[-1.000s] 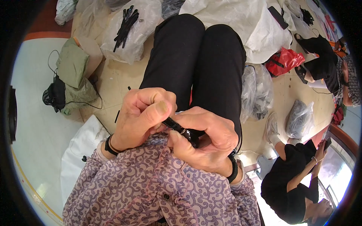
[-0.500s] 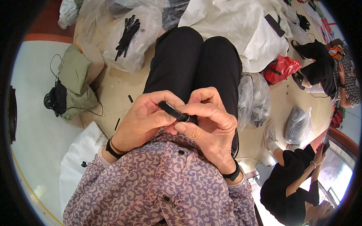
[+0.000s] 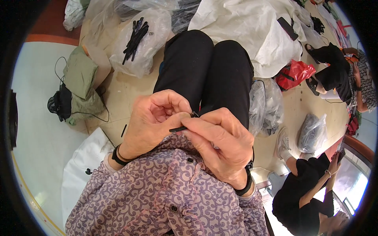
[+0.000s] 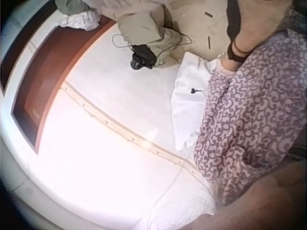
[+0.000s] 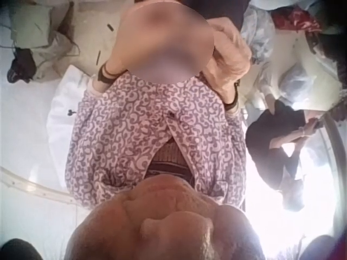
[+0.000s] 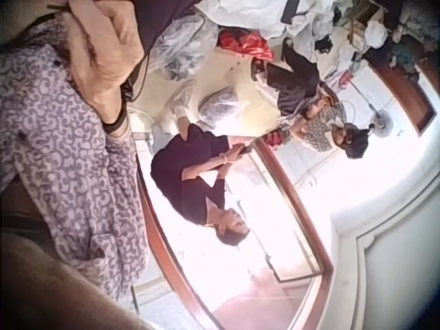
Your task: Assembling small black plastic components for shoe manufacturing by hand.
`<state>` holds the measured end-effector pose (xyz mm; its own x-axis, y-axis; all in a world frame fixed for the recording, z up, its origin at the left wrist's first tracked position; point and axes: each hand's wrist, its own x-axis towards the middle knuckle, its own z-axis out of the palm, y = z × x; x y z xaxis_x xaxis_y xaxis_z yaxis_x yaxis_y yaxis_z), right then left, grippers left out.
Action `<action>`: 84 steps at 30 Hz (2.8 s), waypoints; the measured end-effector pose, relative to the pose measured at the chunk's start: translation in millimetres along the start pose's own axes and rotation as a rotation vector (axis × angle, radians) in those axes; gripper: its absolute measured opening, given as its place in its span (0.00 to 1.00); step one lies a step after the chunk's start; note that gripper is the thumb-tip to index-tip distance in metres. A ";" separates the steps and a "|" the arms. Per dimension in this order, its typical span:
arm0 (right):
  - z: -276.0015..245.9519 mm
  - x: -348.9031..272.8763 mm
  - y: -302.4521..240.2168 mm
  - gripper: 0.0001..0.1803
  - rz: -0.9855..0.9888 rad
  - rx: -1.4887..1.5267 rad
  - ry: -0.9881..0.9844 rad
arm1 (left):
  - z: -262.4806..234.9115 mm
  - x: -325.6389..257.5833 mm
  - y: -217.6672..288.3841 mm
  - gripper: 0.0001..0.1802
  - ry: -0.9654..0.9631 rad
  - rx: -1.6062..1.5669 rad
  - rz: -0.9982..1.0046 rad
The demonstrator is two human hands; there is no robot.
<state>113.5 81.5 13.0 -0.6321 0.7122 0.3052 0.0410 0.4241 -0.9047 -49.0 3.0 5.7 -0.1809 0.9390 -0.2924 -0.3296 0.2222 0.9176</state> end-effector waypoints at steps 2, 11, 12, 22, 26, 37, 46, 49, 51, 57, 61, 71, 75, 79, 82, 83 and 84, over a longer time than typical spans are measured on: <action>-1.3 -0.9 4.9 0.15 -0.028 0.067 0.008 | -0.2 0.3 -0.2 0.05 0.026 -0.027 -0.038; -1.7 -10.5 2.5 0.11 0.249 0.347 -0.029 | 8.1 1.1 -2.3 0.05 0.071 0.010 -0.016; -1.4 -10.2 5.4 0.10 0.183 0.272 -0.032 | 7.3 1.7 -0.9 0.05 0.070 0.007 -0.019; -3.5 -13.2 9.8 0.08 0.482 0.910 0.042 | -6.3 12.1 1.4 0.17 -0.186 0.062 0.167; -2.0 -14.0 15.8 0.09 0.487 0.966 0.042 | -13.6 19.0 -3.0 0.19 -0.256 0.138 0.242; -4.5 -13.6 19.5 0.09 0.559 1.133 -0.009 | -16.9 20.0 -0.9 0.16 -0.265 0.157 0.234; -7.4 -13.8 17.8 0.08 0.672 1.234 -0.026 | -15.1 21.1 -4.5 0.17 -0.273 0.137 0.266; -7.2 -14.0 19.2 0.08 0.690 1.234 -0.019 | -13.4 19.1 -3.8 0.17 -0.259 0.146 0.222; -7.2 -13.2 21.2 0.08 0.678 1.224 -0.011 | -11.3 17.5 -1.6 0.17 -0.244 0.151 0.186; -9.9 -9.8 27.6 0.10 0.632 1.091 -0.012 | -1.9 11.5 -3.0 0.17 -0.040 0.570 0.416; -6.7 -8.3 23.6 0.16 0.531 0.881 0.063 | 0.3 11.1 -8.0 0.18 0.034 0.581 0.521; -3.4 -10.1 38.1 0.19 0.406 0.771 -0.005 | 6.6 11.6 -10.2 0.20 0.169 0.708 0.701; -3.3 -11.3 34.1 0.19 0.468 0.856 0.009 | 9.6 11.1 -11.8 0.20 0.183 0.707 0.747; 1.7 -13.1 29.4 0.17 0.408 0.767 0.130 | 15.4 7.4 -8.6 0.20 0.210 0.776 0.744; -3.1 -13.8 29.3 0.14 0.446 0.798 0.157 | 15.1 7.5 -5.4 0.19 0.171 0.738 0.691; -4.7 -13.4 29.4 0.13 0.463 0.838 0.145 | 14.6 8.1 -5.0 0.18 0.133 0.689 0.642; -4.6 -13.7 29.8 0.13 0.461 0.841 0.149 | 15.1 7.1 -5.7 0.18 0.129 0.692 0.642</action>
<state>127.0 86.9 -16.8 -0.5858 0.7964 -0.1501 -0.3429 -0.4115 -0.8445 -34.4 12.4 2.5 -0.2511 0.9087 0.3336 0.4822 -0.1814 0.8570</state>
